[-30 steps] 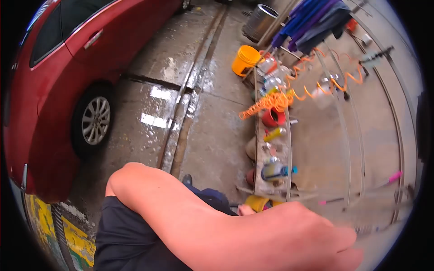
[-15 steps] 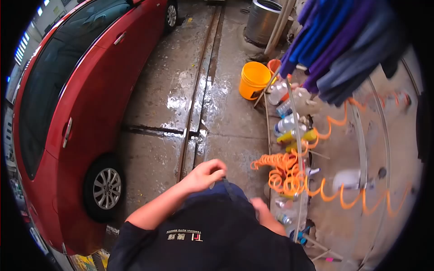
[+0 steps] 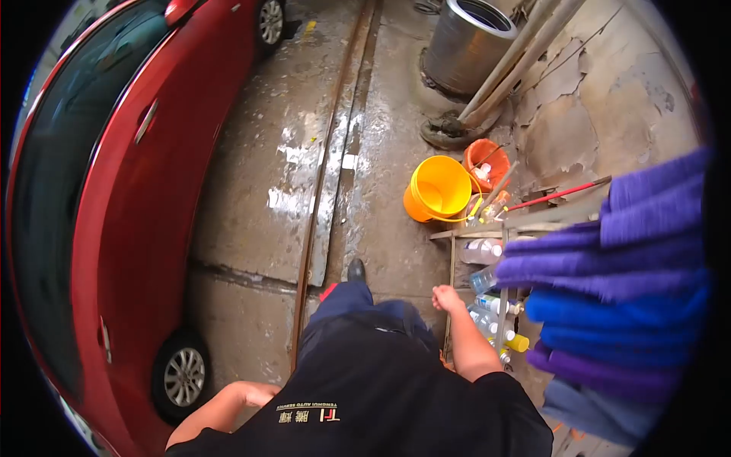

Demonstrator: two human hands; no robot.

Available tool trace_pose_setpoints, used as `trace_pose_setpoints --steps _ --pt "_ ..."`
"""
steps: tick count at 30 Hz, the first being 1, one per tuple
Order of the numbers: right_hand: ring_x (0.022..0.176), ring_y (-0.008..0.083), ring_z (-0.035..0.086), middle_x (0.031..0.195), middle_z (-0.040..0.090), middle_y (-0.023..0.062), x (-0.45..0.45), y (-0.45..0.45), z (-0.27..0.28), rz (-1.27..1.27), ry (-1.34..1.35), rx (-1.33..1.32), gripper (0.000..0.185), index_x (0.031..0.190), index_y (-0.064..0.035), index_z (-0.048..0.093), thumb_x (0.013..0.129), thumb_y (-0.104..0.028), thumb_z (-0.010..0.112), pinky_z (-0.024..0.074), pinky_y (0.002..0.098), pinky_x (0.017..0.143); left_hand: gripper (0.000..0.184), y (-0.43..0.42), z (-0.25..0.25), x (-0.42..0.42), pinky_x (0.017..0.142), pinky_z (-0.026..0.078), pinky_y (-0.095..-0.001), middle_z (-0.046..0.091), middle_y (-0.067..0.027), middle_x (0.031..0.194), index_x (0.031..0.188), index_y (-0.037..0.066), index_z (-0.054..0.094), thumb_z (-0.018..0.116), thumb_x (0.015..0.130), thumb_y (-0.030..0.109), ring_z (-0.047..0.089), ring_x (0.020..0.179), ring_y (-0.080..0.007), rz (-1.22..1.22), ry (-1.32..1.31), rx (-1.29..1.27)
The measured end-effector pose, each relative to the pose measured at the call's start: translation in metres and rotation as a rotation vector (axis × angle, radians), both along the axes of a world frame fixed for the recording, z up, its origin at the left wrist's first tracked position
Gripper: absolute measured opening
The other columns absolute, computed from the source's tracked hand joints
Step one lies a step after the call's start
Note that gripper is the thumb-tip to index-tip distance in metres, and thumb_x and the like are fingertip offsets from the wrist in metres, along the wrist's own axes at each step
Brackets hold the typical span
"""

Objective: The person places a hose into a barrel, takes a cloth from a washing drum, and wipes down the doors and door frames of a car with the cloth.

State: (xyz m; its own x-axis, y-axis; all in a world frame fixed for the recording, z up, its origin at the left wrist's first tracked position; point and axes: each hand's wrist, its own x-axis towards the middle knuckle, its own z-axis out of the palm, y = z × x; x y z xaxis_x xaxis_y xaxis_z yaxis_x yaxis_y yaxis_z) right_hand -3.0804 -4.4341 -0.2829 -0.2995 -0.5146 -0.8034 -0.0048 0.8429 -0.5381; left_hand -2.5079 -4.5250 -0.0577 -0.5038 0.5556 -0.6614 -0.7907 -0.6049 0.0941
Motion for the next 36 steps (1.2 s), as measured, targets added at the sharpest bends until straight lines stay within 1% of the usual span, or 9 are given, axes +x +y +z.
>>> trace_pose_setpoints --steps 2,4,7,14,16,25,29,32,36 --pt "0.051 0.0175 0.057 0.066 0.060 0.0074 -0.028 -0.007 -0.005 -0.055 -0.070 0.092 0.032 0.074 -0.0041 0.054 0.093 -0.029 0.048 0.0482 0.0310 0.046 0.069 -0.088 0.072 -0.070 0.099 0.039 -0.0331 0.048 -0.0131 0.134 0.135 -0.005 0.038 0.069 0.082 0.029 0.046 0.120 -0.0212 -0.032 0.152 -0.162" --pt "0.052 0.0179 0.058 0.066 0.060 0.0076 -0.041 -0.013 -0.004 -0.188 -0.084 0.177 0.030 0.074 -0.0051 0.055 0.092 -0.028 0.047 0.0489 0.0312 0.046 0.073 -0.148 0.072 -0.087 0.104 0.033 -0.0344 0.042 -0.0134 0.139 0.137 -0.005 0.035 0.069 0.082 0.028 0.038 0.126 -0.0222 -0.102 0.243 -0.194" --pt "0.052 0.0181 0.059 0.066 0.060 0.0075 -0.067 -0.039 -0.010 -0.333 -0.160 0.247 0.029 0.075 -0.0056 0.055 0.092 -0.027 0.046 0.0492 0.0318 0.045 0.055 -0.246 0.059 -0.125 0.095 0.040 -0.0287 0.052 -0.0030 0.129 0.131 -0.001 0.047 0.068 0.086 0.022 0.050 0.109 -0.0147 -0.241 0.426 -0.295" --pt "0.048 0.0190 0.056 0.063 0.060 0.0087 -0.169 -0.209 -0.046 -0.479 -0.184 0.349 0.025 0.076 -0.0050 0.056 0.090 -0.023 0.046 0.0475 0.0320 0.042 0.051 -0.451 0.060 -0.285 0.093 0.042 -0.0293 0.054 -0.0040 0.125 0.128 -0.001 0.049 0.066 0.086 0.022 0.052 0.108 -0.0154 -0.340 0.260 -0.380" --pt "0.047 0.0185 0.055 0.063 0.059 0.0082 -0.226 -0.273 -0.046 -0.250 -0.275 0.237 0.023 0.076 -0.0049 0.056 0.090 -0.020 0.045 0.0452 0.0305 0.042 0.050 -0.493 0.075 -0.311 0.092 0.043 -0.0294 0.055 -0.0044 0.124 0.127 -0.001 0.050 0.066 0.086 0.022 0.052 0.107 -0.0156 -0.356 0.202 -0.375" --pt "0.054 0.0163 0.056 0.067 0.060 0.0072 -0.436 -0.654 0.009 -0.283 0.001 -0.208 0.023 0.082 -0.0022 0.057 0.090 -0.023 0.052 0.0461 0.0325 0.051 0.045 -0.731 0.068 -0.474 0.089 0.045 -0.0302 0.058 -0.0057 0.119 0.124 -0.001 0.052 0.065 0.087 0.022 0.055 0.105 -0.0166 -0.405 0.101 -0.451" --pt "0.058 0.0127 0.055 0.073 0.060 0.0051 -0.487 -0.745 0.011 -0.257 0.034 -0.188 0.021 0.094 -0.0047 0.058 0.091 -0.023 0.050 0.0465 0.0276 0.051 0.043 -0.855 0.058 -0.549 0.088 0.046 -0.0305 0.059 -0.0064 0.117 0.122 0.000 0.054 0.064 0.087 0.022 0.056 0.104 -0.0171 -0.442 0.080 -0.473" --pt "0.060 0.0124 0.057 0.073 0.061 0.0042 -0.524 -0.782 0.018 -0.269 -0.053 -0.157 0.023 0.089 -0.0032 0.059 0.090 -0.025 0.054 0.0471 0.0293 0.056 0.042 -0.921 0.065 -0.605 0.087 0.047 -0.0308 0.060 -0.0068 0.116 0.121 0.000 0.054 0.064 0.087 0.022 0.057 0.103 -0.0174 -0.450 0.041 -0.487" --pt "0.063 0.0115 0.056 0.079 0.060 0.0028 -0.593 -0.834 0.080 -0.323 -0.085 -0.184 0.018 0.091 -0.0051 0.058 0.092 -0.022 0.051 0.0483 0.0261 0.056 0.040 -0.997 0.080 -0.685 0.086 0.048 -0.0311 0.061 -0.0075 0.113 0.119 0.000 0.056 0.063 0.087 0.023 0.058 0.102 -0.0179 -0.516 -0.030 -0.510"
